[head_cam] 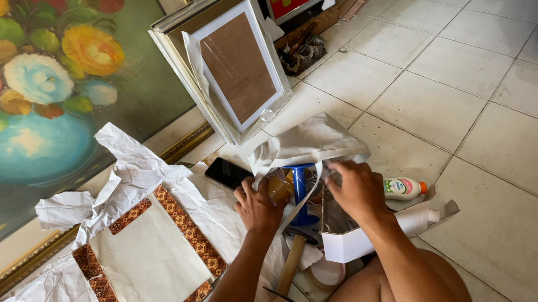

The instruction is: The person organizes picture frames on the floor, using a screwdriver to tighten the backing on one frame and moving others into a stack.

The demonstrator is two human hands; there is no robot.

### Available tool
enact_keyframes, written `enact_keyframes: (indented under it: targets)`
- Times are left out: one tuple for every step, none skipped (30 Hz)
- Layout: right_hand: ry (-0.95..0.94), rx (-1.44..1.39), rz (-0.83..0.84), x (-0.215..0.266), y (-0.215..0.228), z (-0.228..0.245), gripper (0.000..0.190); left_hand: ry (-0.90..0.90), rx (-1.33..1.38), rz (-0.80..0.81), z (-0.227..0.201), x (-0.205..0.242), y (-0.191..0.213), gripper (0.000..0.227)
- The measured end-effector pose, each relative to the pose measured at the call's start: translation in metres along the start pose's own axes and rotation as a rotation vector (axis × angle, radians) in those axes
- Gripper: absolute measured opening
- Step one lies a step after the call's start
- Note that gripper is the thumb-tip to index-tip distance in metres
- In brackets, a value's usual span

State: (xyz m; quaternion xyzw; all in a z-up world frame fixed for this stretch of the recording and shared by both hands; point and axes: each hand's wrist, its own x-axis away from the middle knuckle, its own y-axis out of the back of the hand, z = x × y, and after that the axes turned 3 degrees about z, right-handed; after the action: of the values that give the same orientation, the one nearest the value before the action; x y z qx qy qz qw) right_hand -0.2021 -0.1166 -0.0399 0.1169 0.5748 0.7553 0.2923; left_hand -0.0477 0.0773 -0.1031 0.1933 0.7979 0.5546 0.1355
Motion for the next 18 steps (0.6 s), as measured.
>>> enact_keyframes:
  targets:
    - [0.003,-0.001,0.001,0.005,0.002,0.014,0.041,0.003,0.000,-0.001,0.000,0.010,0.016,0.074]
    - [-0.054,-0.433,-0.078,0.008,0.006,0.026,0.036,0.022,0.246,-0.023,-0.001,0.019,0.032,0.074]
    - [-0.110,-0.869,-0.157,0.012,0.010,0.038,0.031,0.040,0.493,-0.044,-0.002,0.027,0.048,0.075]
    - [-0.109,-0.871,-0.156,0.015,0.018,0.055,0.031,0.041,0.491,-0.047,-0.002,0.034,0.051,0.075]
    - [-0.158,-1.200,-0.068,0.018,0.026,0.072,0.045,0.008,0.869,0.032,-0.001,0.042,0.055,0.078]
    - [-0.205,-1.527,0.033,0.023,0.034,0.091,0.061,-0.027,1.247,0.111,0.001,0.051,0.060,0.080]
    - [-0.201,-1.530,0.038,0.021,0.021,0.092,0.061,-0.025,1.244,0.105,0.001,0.057,0.068,0.080]
    - [-0.064,-1.623,0.169,0.017,0.009,0.092,0.067,-0.070,1.373,0.225,-0.001,0.063,0.075,0.082]
    - [0.074,-1.707,0.306,0.014,-0.003,0.092,0.075,-0.117,1.500,0.347,-0.003,0.069,0.082,0.083]
    - [0.076,-1.704,0.306,0.014,-0.004,0.094,0.075,-0.118,1.502,0.346,0.000,0.068,0.078,0.083]
    - [0.081,-1.630,0.324,0.014,-0.005,0.095,0.074,-0.164,1.499,0.309,0.003,0.067,0.074,0.083]
    - [0.078,-1.553,0.341,0.015,-0.006,0.094,0.077,-0.207,1.498,0.277,0.004,0.067,0.067,0.083]
    - [0.073,-1.547,0.341,0.010,-0.009,0.084,0.077,-0.205,1.505,0.281,0.007,0.066,0.053,0.083]
    - [0.040,-1.326,0.215,0.006,-0.012,0.074,0.066,-0.116,1.366,0.230,0.010,0.063,0.040,0.080]
    - [0.006,-1.103,0.095,0.001,-0.015,0.064,0.056,-0.031,1.226,0.181,0.012,0.061,0.026,0.077]
    - [-0.004,-1.100,0.091,-0.006,-0.011,0.045,0.056,-0.033,1.226,0.192,0.014,0.061,0.019,0.077]
    - [-0.023,-1.011,-0.057,-0.013,-0.006,0.026,0.057,-0.058,1.114,0.143,0.015,0.061,0.012,0.064]
    - [-0.040,-0.916,-0.201,-0.020,-0.001,0.006,0.058,-0.082,1.005,0.092,0.016,0.060,0.005,0.052]
